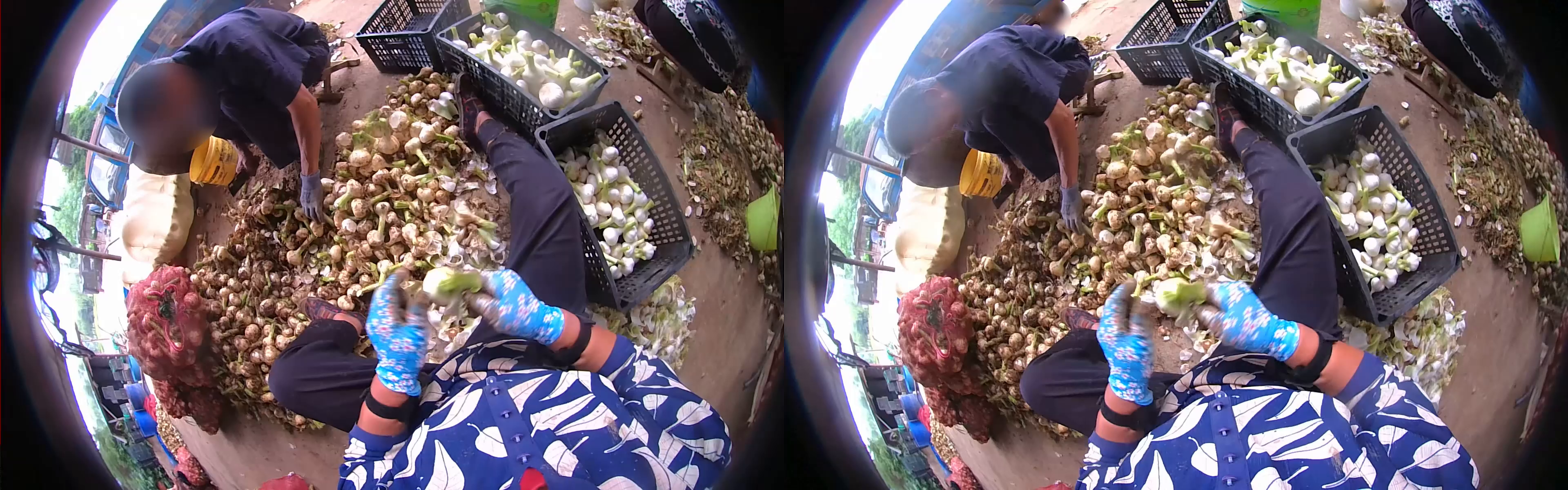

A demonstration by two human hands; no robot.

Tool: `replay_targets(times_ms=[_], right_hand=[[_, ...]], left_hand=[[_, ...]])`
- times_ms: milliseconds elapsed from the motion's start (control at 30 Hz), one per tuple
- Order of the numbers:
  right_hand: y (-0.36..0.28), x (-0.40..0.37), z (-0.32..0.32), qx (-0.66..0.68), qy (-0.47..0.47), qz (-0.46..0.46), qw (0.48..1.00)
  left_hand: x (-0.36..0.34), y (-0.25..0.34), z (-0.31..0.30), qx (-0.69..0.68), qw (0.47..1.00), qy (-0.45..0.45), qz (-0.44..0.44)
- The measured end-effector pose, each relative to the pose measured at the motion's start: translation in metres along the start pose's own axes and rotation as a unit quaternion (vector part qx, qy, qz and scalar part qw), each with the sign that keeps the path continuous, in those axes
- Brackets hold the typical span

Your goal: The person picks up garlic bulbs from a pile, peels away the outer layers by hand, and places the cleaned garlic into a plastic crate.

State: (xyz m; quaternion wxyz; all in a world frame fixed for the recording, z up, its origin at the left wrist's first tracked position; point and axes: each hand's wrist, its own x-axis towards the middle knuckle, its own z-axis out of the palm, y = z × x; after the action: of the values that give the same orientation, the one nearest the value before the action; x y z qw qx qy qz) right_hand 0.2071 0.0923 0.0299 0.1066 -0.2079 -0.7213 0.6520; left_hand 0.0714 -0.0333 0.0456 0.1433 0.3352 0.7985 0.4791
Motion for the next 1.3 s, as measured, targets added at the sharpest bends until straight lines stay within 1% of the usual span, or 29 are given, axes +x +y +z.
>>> replay_targets(times_ms=[33,67,100,167,233,267,300,367,400,433,467,500,567,633,700,733,767,800,900,933,967,1000,1033,1067,1100,1133,1167,1233,1300], right_hand=[[-0.005,0.0,0.004,-0.115,0.01,-0.072,0.991],[-0.004,0.001,0.008,-0.13,-0.023,-0.065,0.989],[-0.003,0.003,0.009,-0.25,-0.07,-0.054,0.964],[-0.006,0.002,0.002,-0.303,-0.036,-0.084,0.949],[-0.009,0.004,-0.01,-0.337,0.018,-0.11,0.935],[0.001,0.01,-0.015,-0.36,0.064,-0.095,0.926],[0.018,0.018,-0.024,-0.372,0.111,-0.107,0.915],[0.025,0.03,-0.034,-0.428,-0.01,-0.018,0.903],[0.024,0.026,-0.033,-0.39,-0.069,-0.038,0.917],[0.015,0.018,-0.03,-0.348,-0.129,-0.058,0.927],[0.005,0.01,-0.031,-0.299,-0.126,-0.102,0.94],[0.015,0.009,-0.023,-0.276,-0.05,-0.159,0.947],[-0.004,0.007,-0.016,-0.33,-0.016,-0.099,0.939],[-0.01,0.013,-0.002,-0.36,-0.004,-0.08,0.929],[0.001,0.01,0.009,-0.384,0.109,-0.151,0.904],[0.007,0.011,0.009,-0.37,0.146,-0.203,0.895],[0.012,0.01,0.008,-0.369,0.144,-0.2,0.896],[0.016,0.01,0.006,-0.329,0.139,-0.16,0.92],[0.029,0.018,-0.011,-0.268,0.176,-0.075,0.944],[0.034,0.021,-0.017,-0.27,0.182,-0.075,0.942],[0.036,0.025,-0.021,-0.272,0.188,-0.076,0.941],[0.033,0.021,-0.028,-0.258,0.094,0.026,0.961],[0.024,0.02,-0.027,-0.257,0.092,0.024,0.962],[0.017,0.018,-0.021,-0.235,0.081,-0.064,0.967],[0.008,0.014,-0.014,-0.211,0.071,-0.148,0.964],[-0.004,0.009,-0.007,-0.301,0.026,-0.093,0.949],[0.005,0.008,0.006,-0.35,0.05,-0.123,0.927],[0.011,0.015,0.015,-0.331,0.109,-0.114,0.93],[0.007,0.021,0.012,-0.319,0.101,-0.09,0.938]], left_hand=[[-0.007,0.004,0.006,-0.017,0.999,-0.046,-0.023],[-0.009,0.0,0.021,-0.077,0.996,-0.039,-0.029],[-0.007,-0.004,0.024,-0.031,0.999,-0.044,-0.002],[-0.002,-0.016,0.026,-0.059,0.997,-0.038,-0.028],[-0.001,-0.017,0.02,-0.043,0.996,-0.058,0.057],[0.0,-0.008,0.01,-0.124,0.98,-0.154,-0.001],[0.0,0.006,-0.004,-0.137,0.962,-0.23,-0.045],[-0.008,0.01,-0.009,-0.268,0.925,-0.257,-0.083],[-0.007,0.007,-0.007,-0.329,0.918,-0.219,-0.041],[-0.003,0.005,-0.01,-0.32,0.931,-0.169,-0.057],[0.0,0.007,-0.009,-0.297,0.943,-0.097,-0.112],[0.004,0.011,-0.004,-0.275,0.948,-0.022,-0.161],[0.011,-0.009,0.015,-0.275,0.939,0.057,-0.196],[0.009,-0.017,0.033,-0.152,0.977,0.037,-0.144],[0.006,-0.007,0.045,-0.132,0.984,0.056,-0.108],[0.005,-0.001,0.043,-0.082,0.992,0.028,-0.095],[0.004,0.003,0.038,-0.03,0.996,-0.002,-0.085],[0.004,-0.003,0.036,0.034,0.999,-0.024,0.024],[0.005,0.012,0.015,0.017,0.981,-0.165,0.098],[0.003,0.008,0.014,-0.006,0.976,-0.155,0.156],[-0.001,0.005,0.018,-0.007,0.975,-0.157,0.154],[-0.005,0.003,0.024,-0.036,0.995,-0.075,0.048],[-0.006,0.001,0.027,-0.063,0.996,0.011,-0.058],[0.003,0.009,0.028,-0.031,0.991,0.042,-0.123],[0.005,-0.009,0.033,-0.02,0.992,0.069,-0.1],[0.007,-0.007,0.035,-0.052,0.989,0.058,-0.122],[0.008,-0.003,0.039,-0.086,0.985,0.046,-0.143],[0.008,-0.001,0.048,-0.086,0.984,0.037,-0.153],[0.009,-0.002,0.051,-0.061,0.99,0.022,-0.129]])
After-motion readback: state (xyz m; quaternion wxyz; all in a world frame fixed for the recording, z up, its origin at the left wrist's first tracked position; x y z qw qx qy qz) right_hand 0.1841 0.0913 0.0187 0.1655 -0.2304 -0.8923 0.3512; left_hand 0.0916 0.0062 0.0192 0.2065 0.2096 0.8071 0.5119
